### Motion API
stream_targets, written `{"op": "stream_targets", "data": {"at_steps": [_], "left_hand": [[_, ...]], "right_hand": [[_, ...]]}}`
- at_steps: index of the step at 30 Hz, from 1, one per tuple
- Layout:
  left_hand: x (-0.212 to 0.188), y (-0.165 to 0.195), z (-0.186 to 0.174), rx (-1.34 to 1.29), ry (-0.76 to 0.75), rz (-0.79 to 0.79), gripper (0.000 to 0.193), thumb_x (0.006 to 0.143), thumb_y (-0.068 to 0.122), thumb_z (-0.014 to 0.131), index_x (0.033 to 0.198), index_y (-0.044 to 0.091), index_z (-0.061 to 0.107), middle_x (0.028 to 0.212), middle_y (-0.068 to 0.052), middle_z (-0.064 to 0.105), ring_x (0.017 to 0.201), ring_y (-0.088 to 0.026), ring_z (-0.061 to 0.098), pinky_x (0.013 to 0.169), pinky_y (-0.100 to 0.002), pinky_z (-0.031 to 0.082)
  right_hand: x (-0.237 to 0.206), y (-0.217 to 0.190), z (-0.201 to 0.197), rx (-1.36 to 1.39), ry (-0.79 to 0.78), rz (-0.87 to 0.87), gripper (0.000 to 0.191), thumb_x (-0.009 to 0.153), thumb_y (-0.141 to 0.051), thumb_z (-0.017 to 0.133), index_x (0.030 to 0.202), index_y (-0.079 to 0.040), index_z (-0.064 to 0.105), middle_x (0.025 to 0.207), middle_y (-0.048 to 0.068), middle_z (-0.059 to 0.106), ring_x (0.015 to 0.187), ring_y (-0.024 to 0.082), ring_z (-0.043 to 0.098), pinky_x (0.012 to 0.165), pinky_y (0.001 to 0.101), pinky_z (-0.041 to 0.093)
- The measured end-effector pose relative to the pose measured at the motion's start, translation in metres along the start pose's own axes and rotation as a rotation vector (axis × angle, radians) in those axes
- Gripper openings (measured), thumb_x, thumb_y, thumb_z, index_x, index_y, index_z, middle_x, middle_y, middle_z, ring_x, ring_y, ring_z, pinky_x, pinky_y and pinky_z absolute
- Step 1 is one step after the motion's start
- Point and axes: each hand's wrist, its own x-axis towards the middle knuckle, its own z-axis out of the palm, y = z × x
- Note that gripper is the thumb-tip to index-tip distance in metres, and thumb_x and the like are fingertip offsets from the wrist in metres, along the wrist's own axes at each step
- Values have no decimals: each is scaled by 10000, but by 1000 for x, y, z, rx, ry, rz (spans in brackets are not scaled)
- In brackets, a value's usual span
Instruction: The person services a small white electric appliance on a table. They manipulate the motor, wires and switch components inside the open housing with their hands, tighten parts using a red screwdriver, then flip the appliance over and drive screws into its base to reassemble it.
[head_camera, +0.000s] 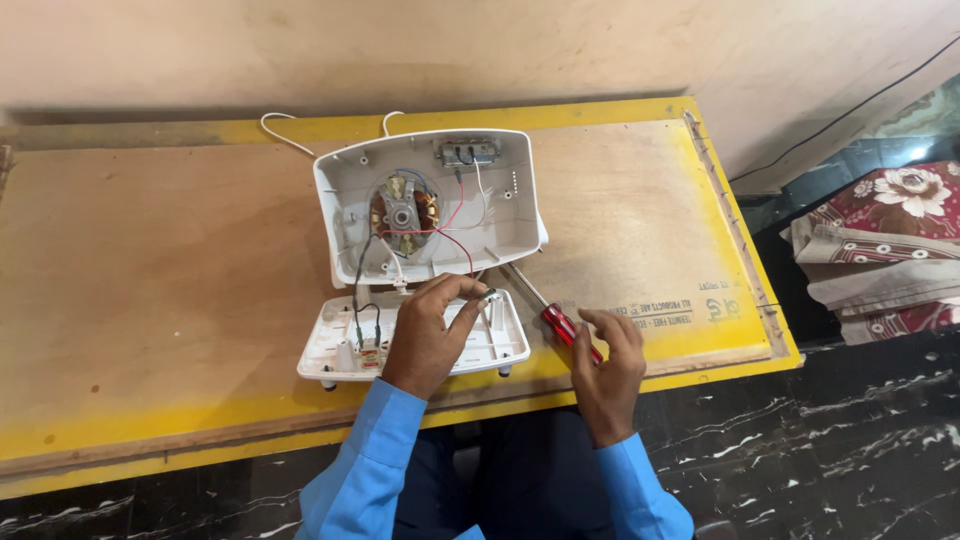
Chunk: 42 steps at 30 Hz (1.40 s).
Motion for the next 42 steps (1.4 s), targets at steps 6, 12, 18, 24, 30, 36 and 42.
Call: {"op": "stream_targets", "data": {"at_steps": [6,12,18,24,30,36,42], "left_hand": [[0,0,2,5,21,12,144,870,57,747,1004,11,719,992,-125,753,954,-295,736,819,-378,568],[4,3,5,-32,67,18,161,884,69,752,1017,-9,705,980,-148,760,900,-295,757,762,-376,583],[4,8,6,-50,99,-44,138,914,96,746,1008,-1,716,922,-146,767,839,-267,773,722,-363,582],[7,15,7,-73,117,-23,136,918,90,742,1015,-2,719,939,-145,773,856,-261,779,739,-354,589],[15,24,-6,-40,118,73,186,910,90,739,1076,6,736,1043,-135,774,954,-260,767,830,-349,595],[47,25,-35,83,138,152,157,930,113,742,1064,31,739,1042,-129,770,955,-249,760,832,-363,587],[103,15,-55,261,139,324,118,932,97,730,1041,51,724,1038,-123,740,1027,-324,687,890,-447,536]], "right_hand": [[39,-59,0,291,-242,26,159,927,-9,708,1083,24,716,972,104,708,836,189,710,743,292,571],[60,-86,23,409,-362,-31,204,902,-35,748,1093,26,713,982,99,705,837,150,730,742,270,588],[61,-80,31,441,-372,91,156,916,-54,755,1050,16,716,952,69,728,813,118,724,721,263,588],[60,-75,33,406,-351,48,137,918,-38,747,1029,21,695,955,75,692,829,122,703,744,262,578],[73,-63,39,610,-305,128,127,994,-28,674,1100,37,649,986,71,722,924,101,700,835,250,587],[98,-52,52,593,-180,35,246,1054,1,600,1286,68,648,1021,76,656,916,112,669,828,254,584],[127,-47,68,448,-113,87,254,976,-18,670,1203,51,577,872,52,687,771,102,673,675,242,555]]}}
